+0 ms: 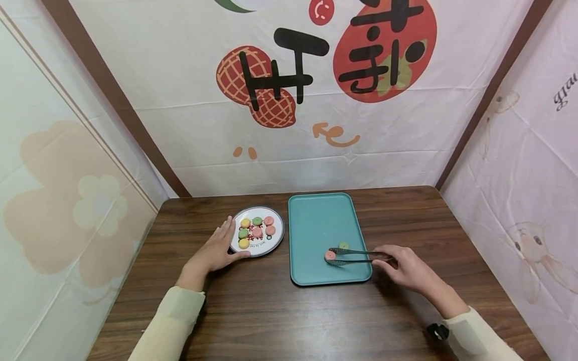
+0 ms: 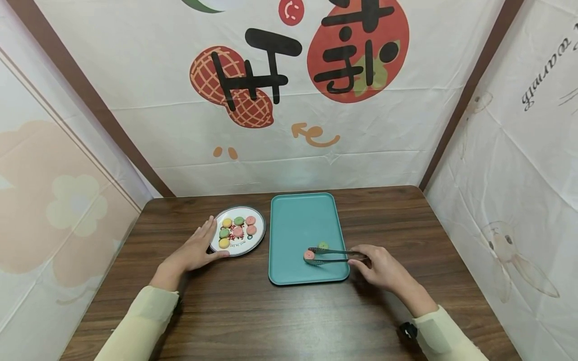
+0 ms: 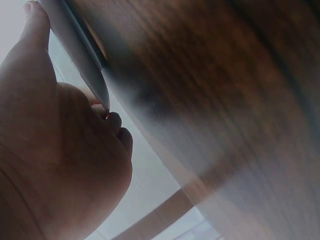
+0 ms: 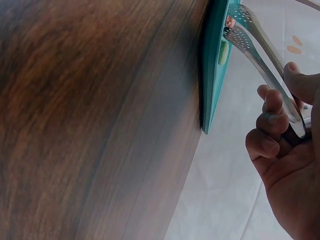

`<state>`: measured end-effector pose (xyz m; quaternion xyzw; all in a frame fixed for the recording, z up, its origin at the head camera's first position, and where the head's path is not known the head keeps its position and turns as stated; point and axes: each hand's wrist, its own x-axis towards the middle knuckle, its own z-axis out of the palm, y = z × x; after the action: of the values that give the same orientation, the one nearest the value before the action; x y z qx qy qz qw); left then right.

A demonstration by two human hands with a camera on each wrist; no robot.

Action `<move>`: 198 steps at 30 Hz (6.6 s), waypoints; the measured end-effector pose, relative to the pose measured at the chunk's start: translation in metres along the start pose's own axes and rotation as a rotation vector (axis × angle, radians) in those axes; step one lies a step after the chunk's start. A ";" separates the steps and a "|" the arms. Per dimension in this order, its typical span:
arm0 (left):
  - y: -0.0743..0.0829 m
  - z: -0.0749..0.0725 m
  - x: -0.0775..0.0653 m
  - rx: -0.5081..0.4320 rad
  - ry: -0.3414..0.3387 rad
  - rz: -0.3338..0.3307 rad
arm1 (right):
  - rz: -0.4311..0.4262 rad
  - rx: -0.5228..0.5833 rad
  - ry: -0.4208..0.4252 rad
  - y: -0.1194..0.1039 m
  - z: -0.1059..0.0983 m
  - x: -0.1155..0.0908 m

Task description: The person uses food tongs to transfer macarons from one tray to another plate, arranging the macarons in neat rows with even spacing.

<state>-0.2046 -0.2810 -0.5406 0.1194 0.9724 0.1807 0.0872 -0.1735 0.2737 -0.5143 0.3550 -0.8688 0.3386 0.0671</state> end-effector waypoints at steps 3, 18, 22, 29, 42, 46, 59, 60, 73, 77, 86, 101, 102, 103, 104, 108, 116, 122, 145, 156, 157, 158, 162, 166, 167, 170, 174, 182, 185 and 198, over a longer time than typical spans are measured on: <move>-0.001 0.000 0.000 0.001 -0.003 -0.003 | 0.000 0.003 0.006 0.000 0.001 0.001; -0.001 0.001 0.000 0.001 -0.005 -0.001 | -0.016 0.025 0.034 -0.003 0.009 0.014; -0.002 0.001 -0.001 0.000 -0.009 -0.007 | -0.019 0.027 0.044 -0.004 0.013 0.018; 0.000 0.000 -0.001 -0.003 -0.011 -0.009 | -0.023 0.016 0.044 -0.007 0.020 0.028; 0.001 -0.002 -0.001 0.002 -0.020 -0.017 | -0.030 0.029 0.040 -0.017 0.031 0.050; 0.001 -0.001 -0.001 0.006 -0.021 -0.017 | -0.046 0.045 0.044 -0.022 0.036 0.058; -0.001 0.000 0.000 0.005 -0.019 -0.013 | -0.057 0.031 0.026 -0.034 0.048 0.077; -0.001 0.000 0.000 0.003 -0.018 -0.011 | -0.057 0.031 0.025 -0.034 0.048 0.079; -0.001 -0.001 0.000 -0.009 -0.008 0.004 | -0.065 0.054 0.005 -0.042 0.057 0.096; -0.002 0.000 -0.001 -0.009 -0.010 0.005 | -0.061 0.064 -0.006 -0.042 0.061 0.100; -0.002 0.000 -0.001 -0.004 -0.011 0.005 | -0.061 0.069 -0.013 -0.048 0.068 0.111; -0.001 -0.001 -0.002 0.005 -0.006 0.009 | -0.093 0.052 -0.023 -0.052 0.086 0.127; -0.001 -0.001 -0.002 0.005 -0.008 0.008 | -0.090 0.052 -0.029 -0.052 0.087 0.127; -0.001 -0.001 -0.002 0.004 -0.010 0.005 | -0.085 0.049 -0.035 -0.053 0.088 0.128; -0.001 -0.001 -0.002 0.004 -0.011 0.005 | -0.077 0.046 -0.041 -0.054 0.089 0.129; -0.001 -0.001 -0.002 0.002 -0.013 0.003 | -0.060 0.030 -0.053 -0.055 0.094 0.131; -0.002 -0.001 -0.001 0.006 -0.011 0.001 | -0.035 0.022 -0.070 -0.057 0.102 0.137; -0.001 -0.002 -0.001 0.005 -0.011 0.001 | -0.014 0.006 -0.078 -0.059 0.107 0.142; -0.001 0.001 -0.004 -0.001 -0.019 -0.002 | 0.034 0.000 -0.110 -0.066 0.122 0.150; -0.003 0.000 -0.002 0.005 -0.008 0.004 | 0.055 0.042 -0.152 -0.071 0.118 0.158; -0.003 0.000 -0.002 0.004 -0.006 0.005 | 0.059 0.042 -0.156 -0.072 0.118 0.159; -0.003 0.000 -0.002 0.004 -0.005 0.005 | 0.064 0.036 -0.160 -0.072 0.118 0.160; -0.002 0.000 -0.002 0.004 -0.005 0.006 | 0.070 0.021 -0.166 -0.075 0.118 0.163; -0.002 0.000 -0.001 0.008 -0.014 0.006 | 0.061 0.001 -0.158 -0.077 0.120 0.164; -0.002 0.000 -0.001 0.008 -0.016 0.006 | 0.059 -0.002 -0.156 -0.077 0.120 0.165; -0.001 -0.001 -0.002 0.005 -0.016 0.006 | 0.055 -0.005 -0.156 -0.077 0.121 0.165; -0.001 -0.002 -0.002 0.002 -0.007 0.007 | 0.060 -0.001 -0.163 -0.077 0.121 0.166; -0.001 -0.002 -0.002 0.008 -0.003 0.009 | 0.068 -0.004 -0.177 -0.078 0.119 0.168; -0.001 -0.002 -0.002 0.012 -0.005 0.007 | 0.066 -0.006 -0.177 -0.078 0.119 0.168; -0.001 -0.001 -0.001 0.003 -0.005 0.003 | 0.072 -0.008 -0.183 -0.078 0.118 0.167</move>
<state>-0.2039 -0.2829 -0.5399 0.1215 0.9722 0.1791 0.0889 -0.2303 0.0626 -0.5023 0.3525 -0.8849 0.3035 -0.0234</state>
